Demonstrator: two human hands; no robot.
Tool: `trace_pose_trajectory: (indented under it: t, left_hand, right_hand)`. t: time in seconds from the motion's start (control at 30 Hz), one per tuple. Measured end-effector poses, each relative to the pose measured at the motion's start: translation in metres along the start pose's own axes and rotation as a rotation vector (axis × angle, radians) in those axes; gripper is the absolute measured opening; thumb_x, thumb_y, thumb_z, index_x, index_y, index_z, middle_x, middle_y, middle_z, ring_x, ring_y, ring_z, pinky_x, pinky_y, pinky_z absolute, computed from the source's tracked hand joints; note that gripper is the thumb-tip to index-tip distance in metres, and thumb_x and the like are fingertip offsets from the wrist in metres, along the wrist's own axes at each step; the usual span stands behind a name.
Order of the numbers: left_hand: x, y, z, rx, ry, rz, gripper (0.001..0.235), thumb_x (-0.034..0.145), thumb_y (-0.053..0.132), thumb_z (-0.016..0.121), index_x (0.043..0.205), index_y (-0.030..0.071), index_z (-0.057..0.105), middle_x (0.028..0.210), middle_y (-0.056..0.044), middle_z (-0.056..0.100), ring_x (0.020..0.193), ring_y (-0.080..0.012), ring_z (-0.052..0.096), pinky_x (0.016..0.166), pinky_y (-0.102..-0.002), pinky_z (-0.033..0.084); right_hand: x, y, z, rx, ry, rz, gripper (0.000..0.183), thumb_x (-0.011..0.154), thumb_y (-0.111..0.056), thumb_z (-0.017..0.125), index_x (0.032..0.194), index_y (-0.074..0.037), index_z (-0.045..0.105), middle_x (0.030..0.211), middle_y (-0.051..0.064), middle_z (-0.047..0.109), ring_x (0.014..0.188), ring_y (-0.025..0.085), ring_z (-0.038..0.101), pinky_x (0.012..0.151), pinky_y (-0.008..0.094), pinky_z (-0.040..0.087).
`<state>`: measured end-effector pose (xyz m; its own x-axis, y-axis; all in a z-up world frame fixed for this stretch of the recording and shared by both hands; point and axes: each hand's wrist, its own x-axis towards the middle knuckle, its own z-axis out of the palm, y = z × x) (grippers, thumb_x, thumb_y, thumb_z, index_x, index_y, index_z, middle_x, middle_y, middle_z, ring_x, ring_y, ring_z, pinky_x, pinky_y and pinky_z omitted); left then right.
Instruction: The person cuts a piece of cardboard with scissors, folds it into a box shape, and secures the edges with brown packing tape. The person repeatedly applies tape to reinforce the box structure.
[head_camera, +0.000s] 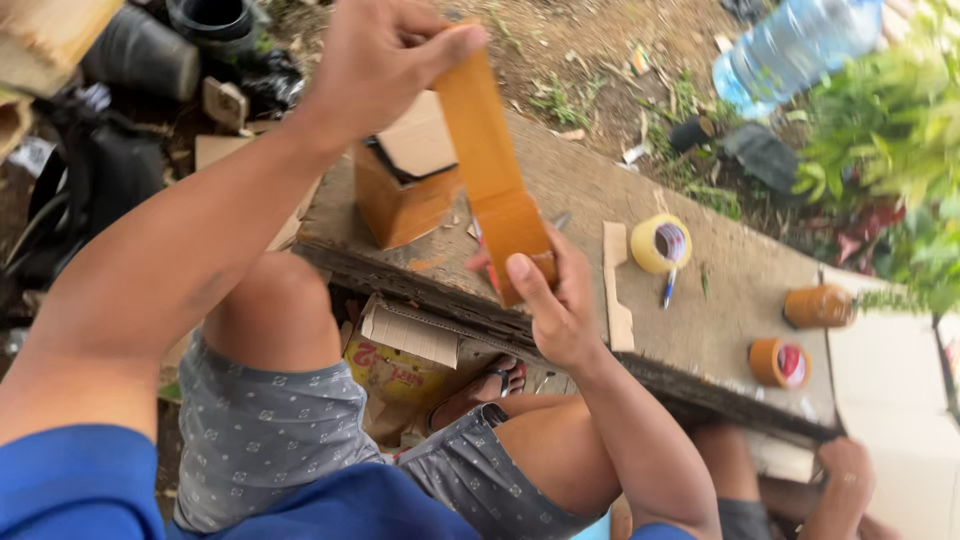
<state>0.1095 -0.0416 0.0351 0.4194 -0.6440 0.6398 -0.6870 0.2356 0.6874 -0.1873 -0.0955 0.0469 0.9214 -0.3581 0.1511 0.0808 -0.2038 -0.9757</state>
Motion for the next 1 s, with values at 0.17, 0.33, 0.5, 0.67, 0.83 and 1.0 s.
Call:
trace_pose_trajectory:
  t: [0.17, 0.33, 0.5, 0.67, 0.83, 1.0]
  left_hand:
    - [0.015, -0.056, -0.004, 0.158, 0.230, 0.312, 0.033, 0.113, 0.024, 0.068, 0.088, 0.005, 0.078, 0.069, 0.003, 0.064, 0.055, -0.0052, 0.054, 0.047, -0.023, 0.040]
    - [0.008, -0.089, -0.012, 0.057, 0.196, -0.081, 0.046, 0.108, 0.032, 0.075, 0.072, 0.004, 0.073, 0.058, -0.001, 0.064, 0.046, -0.0071, 0.058, 0.044, -0.025, 0.043]
    - [0.014, -0.085, -0.015, -0.121, 0.130, -0.302, 0.030, 0.098, 0.033, 0.076, 0.086, 0.006, 0.077, 0.068, -0.002, 0.074, 0.053, -0.0067, 0.072, 0.049, -0.021, 0.061]
    - [0.015, -0.080, -0.025, -0.182, 0.072, -0.453, 0.029, 0.091, 0.034, 0.079, 0.088, 0.006, 0.079, 0.079, -0.006, 0.078, 0.061, -0.0063, 0.075, 0.052, -0.021, 0.065]
    - [0.004, -0.082, -0.024, -0.224, 0.058, -0.433, 0.029, 0.094, 0.031, 0.078, 0.093, 0.002, 0.078, 0.082, -0.009, 0.078, 0.064, -0.0101, 0.076, 0.053, -0.023, 0.065]
    - [0.003, -0.087, -0.021, -0.159, 0.043, -0.405, 0.030, 0.094, 0.029, 0.077, 0.096, 0.000, 0.079, 0.084, -0.011, 0.078, 0.067, -0.0119, 0.077, 0.053, -0.023, 0.065]
  right_hand:
    - [0.023, 0.021, 0.010, 0.046, 0.062, 0.261, 0.044, 0.110, -0.040, 0.051, 0.114, 0.002, 0.062, 0.079, 0.005, 0.068, 0.067, 0.011, 0.064, 0.065, 0.026, 0.053]
    - [0.031, 0.037, 0.008, 0.044, 0.055, 0.319, 0.038, 0.108, -0.034, 0.051, 0.116, 0.001, 0.064, 0.077, 0.003, 0.067, 0.066, 0.009, 0.061, 0.064, 0.024, 0.051]
    - [0.031, 0.047, 0.013, 0.148, 0.082, 0.300, 0.035, 0.107, -0.032, 0.056, 0.114, 0.002, 0.064, 0.075, 0.005, 0.068, 0.063, 0.010, 0.062, 0.063, 0.025, 0.051]
    - [0.027, 0.054, 0.011, 0.141, 0.176, 0.255, 0.035, 0.104, -0.031, 0.062, 0.108, 0.003, 0.067, 0.073, 0.007, 0.069, 0.062, 0.011, 0.063, 0.060, 0.026, 0.051]
    - [0.030, 0.063, 0.010, 0.215, 0.199, 0.218, 0.038, 0.105, -0.035, 0.061, 0.112, 0.002, 0.068, 0.075, 0.005, 0.067, 0.063, 0.009, 0.062, 0.060, 0.024, 0.049]
    - [0.034, 0.066, 0.010, 0.189, 0.161, 0.181, 0.038, 0.107, -0.035, 0.060, 0.113, 0.001, 0.067, 0.076, 0.005, 0.067, 0.064, 0.009, 0.062, 0.058, 0.024, 0.049]
